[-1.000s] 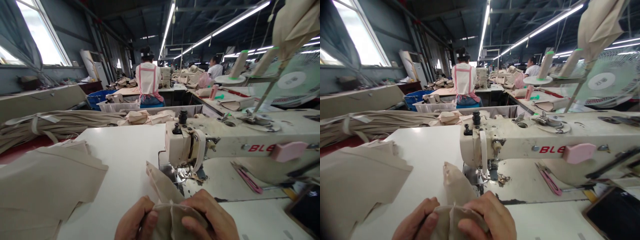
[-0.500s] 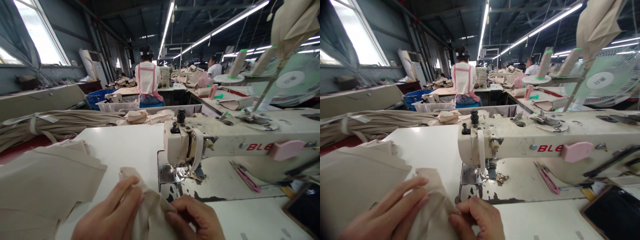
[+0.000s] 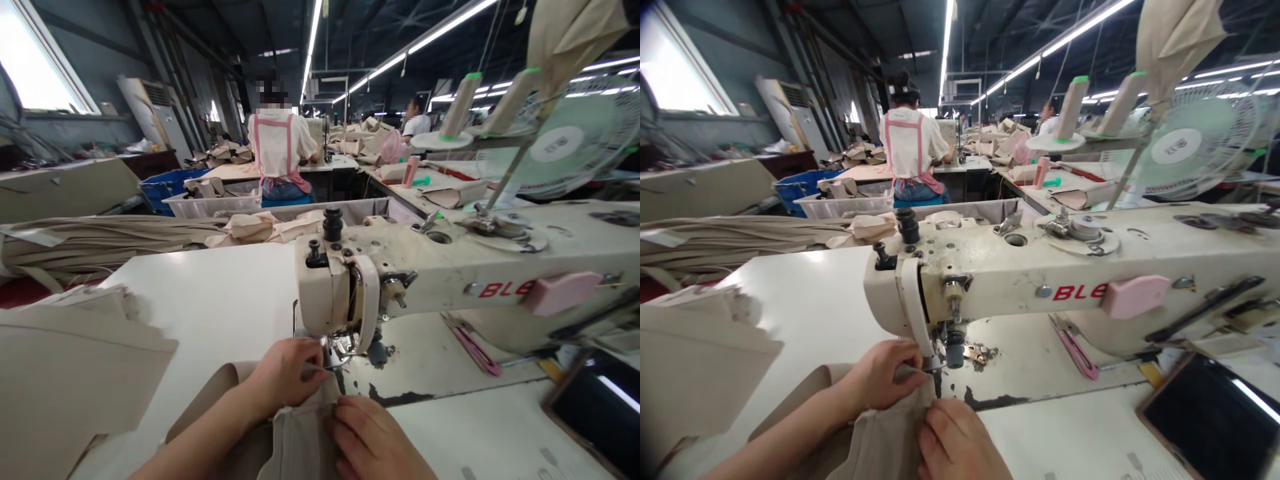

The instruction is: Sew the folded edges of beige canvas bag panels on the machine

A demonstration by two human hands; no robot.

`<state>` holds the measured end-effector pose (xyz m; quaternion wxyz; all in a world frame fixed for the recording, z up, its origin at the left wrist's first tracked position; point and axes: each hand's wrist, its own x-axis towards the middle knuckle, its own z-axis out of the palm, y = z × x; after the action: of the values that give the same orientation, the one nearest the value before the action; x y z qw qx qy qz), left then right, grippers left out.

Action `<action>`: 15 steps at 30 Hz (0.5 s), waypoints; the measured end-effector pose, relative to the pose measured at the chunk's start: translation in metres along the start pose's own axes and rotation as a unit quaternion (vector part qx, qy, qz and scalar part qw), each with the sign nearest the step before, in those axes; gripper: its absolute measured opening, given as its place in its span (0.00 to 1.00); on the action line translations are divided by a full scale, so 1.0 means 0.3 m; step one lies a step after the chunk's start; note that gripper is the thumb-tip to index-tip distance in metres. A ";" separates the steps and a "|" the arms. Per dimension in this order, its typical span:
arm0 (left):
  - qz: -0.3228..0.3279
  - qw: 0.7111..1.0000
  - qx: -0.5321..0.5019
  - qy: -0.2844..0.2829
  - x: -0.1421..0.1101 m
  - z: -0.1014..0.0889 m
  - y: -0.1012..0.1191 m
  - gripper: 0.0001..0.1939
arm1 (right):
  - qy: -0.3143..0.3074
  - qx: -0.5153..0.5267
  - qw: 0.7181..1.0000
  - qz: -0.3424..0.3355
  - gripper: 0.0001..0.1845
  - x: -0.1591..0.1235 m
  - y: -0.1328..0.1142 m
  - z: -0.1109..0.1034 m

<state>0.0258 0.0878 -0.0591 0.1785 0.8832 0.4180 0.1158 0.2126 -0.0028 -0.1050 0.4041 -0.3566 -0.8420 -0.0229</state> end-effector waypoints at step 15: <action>-0.122 0.992 -0.034 0.021 0.128 -0.027 -0.015 0.07 | -0.074 0.047 0.996 -0.025 0.19 0.060 0.083 -0.013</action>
<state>0.0438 0.1222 -0.0516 0.2122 0.8162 0.5224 0.1257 0.2231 0.0247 -0.0960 0.3562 -0.3163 -0.8786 0.0331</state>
